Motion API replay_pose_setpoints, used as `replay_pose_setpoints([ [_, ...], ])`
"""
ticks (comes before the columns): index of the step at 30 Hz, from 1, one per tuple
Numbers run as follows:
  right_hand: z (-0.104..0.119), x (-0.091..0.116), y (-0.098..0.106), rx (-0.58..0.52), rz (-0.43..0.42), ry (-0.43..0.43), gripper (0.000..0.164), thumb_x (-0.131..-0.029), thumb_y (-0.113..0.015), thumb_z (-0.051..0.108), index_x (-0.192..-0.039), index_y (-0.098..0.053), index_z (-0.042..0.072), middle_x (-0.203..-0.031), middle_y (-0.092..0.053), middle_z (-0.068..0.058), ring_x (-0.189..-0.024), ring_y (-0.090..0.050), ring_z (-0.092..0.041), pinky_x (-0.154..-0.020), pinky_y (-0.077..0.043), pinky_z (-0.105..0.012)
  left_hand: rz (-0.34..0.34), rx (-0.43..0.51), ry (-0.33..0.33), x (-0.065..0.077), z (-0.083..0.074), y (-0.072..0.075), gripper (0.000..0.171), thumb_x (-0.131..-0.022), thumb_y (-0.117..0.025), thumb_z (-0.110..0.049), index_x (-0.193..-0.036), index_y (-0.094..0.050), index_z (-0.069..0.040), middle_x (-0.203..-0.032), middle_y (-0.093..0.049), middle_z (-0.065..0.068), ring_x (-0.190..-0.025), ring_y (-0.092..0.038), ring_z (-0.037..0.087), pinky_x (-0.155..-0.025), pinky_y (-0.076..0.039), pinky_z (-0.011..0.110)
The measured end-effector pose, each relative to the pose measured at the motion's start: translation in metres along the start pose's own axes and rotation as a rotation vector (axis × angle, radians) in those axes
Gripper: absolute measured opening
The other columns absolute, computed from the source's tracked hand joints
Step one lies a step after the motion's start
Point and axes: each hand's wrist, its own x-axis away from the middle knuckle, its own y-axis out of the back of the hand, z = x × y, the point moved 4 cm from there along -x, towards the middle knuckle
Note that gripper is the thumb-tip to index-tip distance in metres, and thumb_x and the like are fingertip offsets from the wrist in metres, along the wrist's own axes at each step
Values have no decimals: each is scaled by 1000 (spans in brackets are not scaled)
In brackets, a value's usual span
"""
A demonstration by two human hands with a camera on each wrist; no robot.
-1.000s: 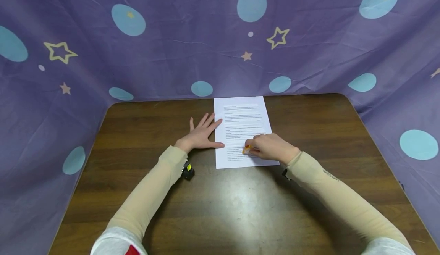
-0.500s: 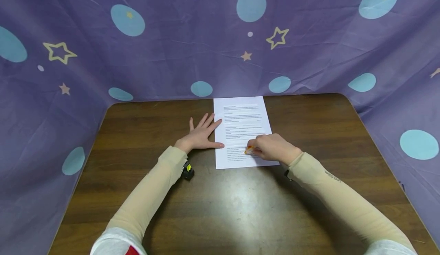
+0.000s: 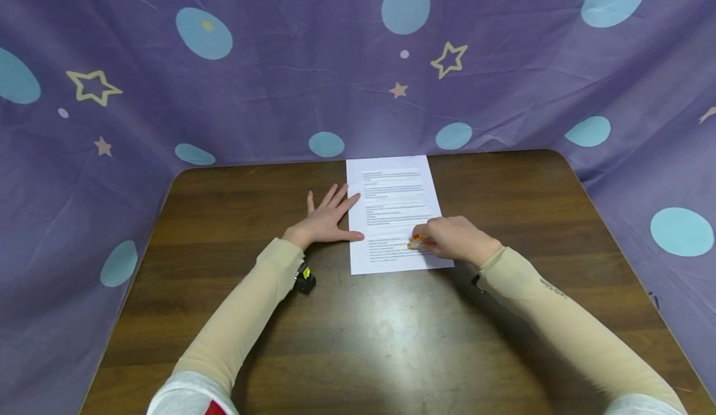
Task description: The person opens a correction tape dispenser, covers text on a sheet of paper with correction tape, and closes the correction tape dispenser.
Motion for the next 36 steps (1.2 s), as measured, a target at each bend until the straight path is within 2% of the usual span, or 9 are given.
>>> replay_pose_setpoints([
  [11, -10, 13, 5, 5, 28, -58, 13, -92, -77, 9, -100, -74, 18, -84, -70, 2, -70, -63, -16, -58, -53, -43, 2, -12, 3, 1, -1, 0, 107, -89, -69, -70, -169, -14, -26, -176, 6, 6, -161, 13, 30, -114, 19, 73],
  [20, -20, 24, 12, 12, 31, -113, 13, -90, -79, 9, -95, -74, 20, -86, -72, 5, -72, -64, -16, -57, -52, -44, 7, -14, 5, -6, 7, -7, 109, -86, -66, -75, -169, -11, -30, -176, 11, 2, -160, 18, 26, -113, 22, 72],
  [30, -25, 31, 19, 10, 53, -174, 11, -93, -76, 10, -92, -74, 22, -84, -70, 5, -69, -58, -15, -56, -49, -41, 8, -54, 13, -5, 5, -3, 107, -88, -65, -74, -169, -10, -30, -176, 8, 3, -160, 15, 26, -114, 17, 73],
  [36, -21, 32, 21, 22, 15, -135, 16, -91, -76, 9, -82, -68, 19, -74, -63, 6, -62, -48, -15, -50, -43, -38, 6, -56, 6, -5, 5, -4, 107, -88, -66, -73, -170, -10, -29, -176, 8, 4, -160, 15, 27, -114, 18, 73],
])
